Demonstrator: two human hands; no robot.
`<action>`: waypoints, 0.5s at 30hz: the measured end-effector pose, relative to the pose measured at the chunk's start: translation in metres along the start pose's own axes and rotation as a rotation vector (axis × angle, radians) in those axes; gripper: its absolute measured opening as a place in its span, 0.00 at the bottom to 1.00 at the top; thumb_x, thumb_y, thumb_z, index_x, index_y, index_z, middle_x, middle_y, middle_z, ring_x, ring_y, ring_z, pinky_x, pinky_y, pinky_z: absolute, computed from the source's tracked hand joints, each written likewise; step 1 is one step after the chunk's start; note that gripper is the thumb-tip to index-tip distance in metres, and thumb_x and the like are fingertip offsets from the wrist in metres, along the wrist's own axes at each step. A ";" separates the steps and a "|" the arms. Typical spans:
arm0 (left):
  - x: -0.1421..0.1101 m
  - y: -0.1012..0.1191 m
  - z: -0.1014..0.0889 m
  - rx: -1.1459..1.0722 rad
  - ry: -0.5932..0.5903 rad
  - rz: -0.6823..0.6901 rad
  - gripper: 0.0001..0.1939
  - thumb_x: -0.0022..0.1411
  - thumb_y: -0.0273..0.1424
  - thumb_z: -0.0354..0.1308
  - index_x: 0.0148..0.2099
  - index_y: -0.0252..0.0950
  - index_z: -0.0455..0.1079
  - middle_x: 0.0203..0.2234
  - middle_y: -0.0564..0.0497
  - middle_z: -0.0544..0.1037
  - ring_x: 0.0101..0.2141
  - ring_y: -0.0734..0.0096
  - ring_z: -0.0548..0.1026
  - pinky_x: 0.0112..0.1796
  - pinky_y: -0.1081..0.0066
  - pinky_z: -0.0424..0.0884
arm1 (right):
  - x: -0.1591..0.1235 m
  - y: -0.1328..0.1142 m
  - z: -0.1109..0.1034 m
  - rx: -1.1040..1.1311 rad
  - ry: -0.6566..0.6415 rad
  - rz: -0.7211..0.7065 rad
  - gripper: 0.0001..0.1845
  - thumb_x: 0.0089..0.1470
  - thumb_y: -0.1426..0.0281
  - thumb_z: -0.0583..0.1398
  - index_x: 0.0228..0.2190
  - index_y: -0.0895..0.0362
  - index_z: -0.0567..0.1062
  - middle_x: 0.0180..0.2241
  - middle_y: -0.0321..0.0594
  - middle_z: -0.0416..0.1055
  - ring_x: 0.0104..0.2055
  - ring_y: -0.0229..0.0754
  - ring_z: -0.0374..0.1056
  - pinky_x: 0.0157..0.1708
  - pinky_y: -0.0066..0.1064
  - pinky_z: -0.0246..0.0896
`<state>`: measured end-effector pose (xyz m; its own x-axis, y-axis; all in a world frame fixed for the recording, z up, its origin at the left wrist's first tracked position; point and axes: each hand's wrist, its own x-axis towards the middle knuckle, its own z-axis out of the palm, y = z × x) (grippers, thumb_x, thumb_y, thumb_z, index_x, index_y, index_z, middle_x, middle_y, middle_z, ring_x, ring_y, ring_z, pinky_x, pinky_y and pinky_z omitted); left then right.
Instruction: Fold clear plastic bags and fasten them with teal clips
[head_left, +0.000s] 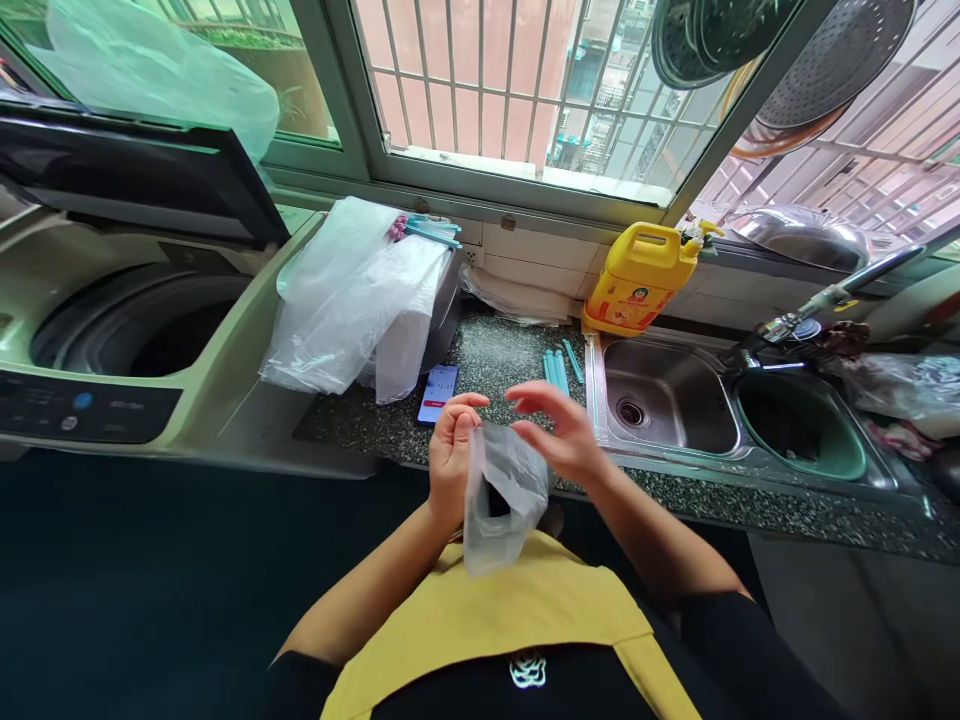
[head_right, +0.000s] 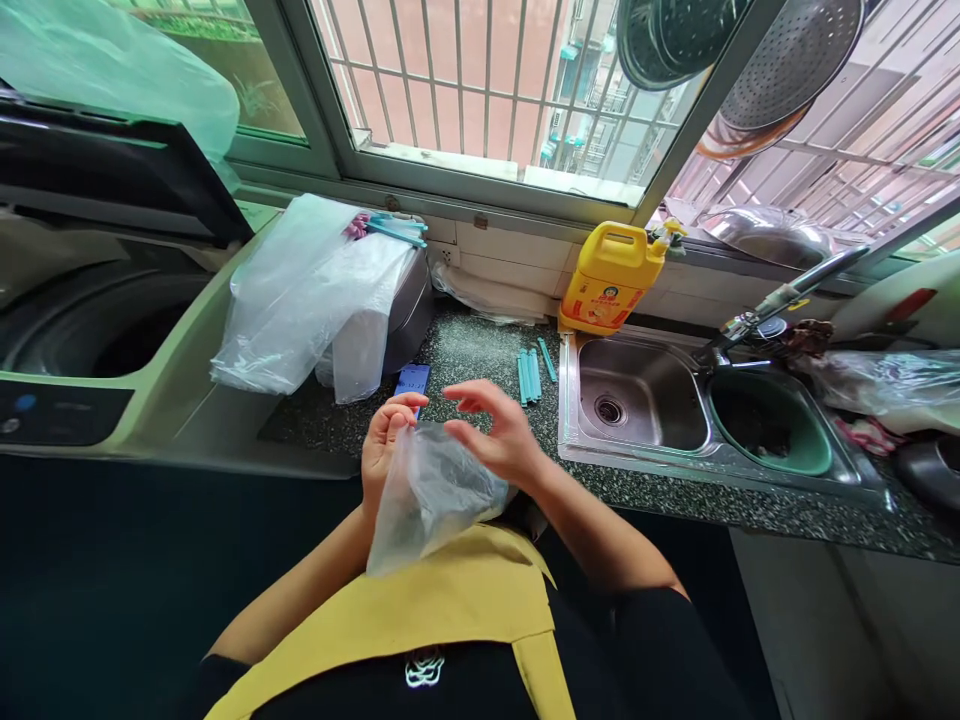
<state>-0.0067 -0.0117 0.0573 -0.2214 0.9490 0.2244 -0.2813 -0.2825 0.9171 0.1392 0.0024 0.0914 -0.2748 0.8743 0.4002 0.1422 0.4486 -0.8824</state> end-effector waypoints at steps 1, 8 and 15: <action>0.002 0.002 0.000 0.013 0.018 0.029 0.16 0.61 0.43 0.54 0.29 0.37 0.65 0.33 0.50 0.73 0.34 0.70 0.69 0.38 0.70 0.65 | -0.002 -0.015 -0.012 -0.094 0.043 -0.118 0.13 0.55 0.62 0.59 0.41 0.52 0.74 0.40 0.43 0.70 0.41 0.41 0.66 0.38 0.35 0.65; 0.006 0.003 0.013 -0.007 -0.025 0.021 0.14 0.62 0.42 0.53 0.31 0.38 0.65 0.21 0.56 0.70 0.23 0.76 0.66 0.27 0.74 0.62 | -0.016 -0.095 -0.041 -0.630 -0.548 -0.460 0.07 0.56 0.65 0.58 0.30 0.53 0.75 0.34 0.41 0.75 0.23 0.34 0.62 0.23 0.30 0.54; 0.008 0.006 0.017 -0.036 -0.077 0.144 0.08 0.62 0.36 0.56 0.35 0.38 0.71 0.21 0.55 0.73 0.24 0.74 0.70 0.30 0.73 0.66 | -0.028 -0.089 -0.081 -0.910 -0.412 -0.377 0.07 0.56 0.73 0.57 0.27 0.54 0.72 0.35 0.40 0.76 0.31 0.38 0.67 0.31 0.32 0.58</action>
<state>0.0057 -0.0038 0.0705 -0.1899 0.9060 0.3783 -0.2853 -0.4196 0.8617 0.2108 -0.0471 0.1787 -0.7251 0.5965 0.3441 0.5907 0.7956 -0.1346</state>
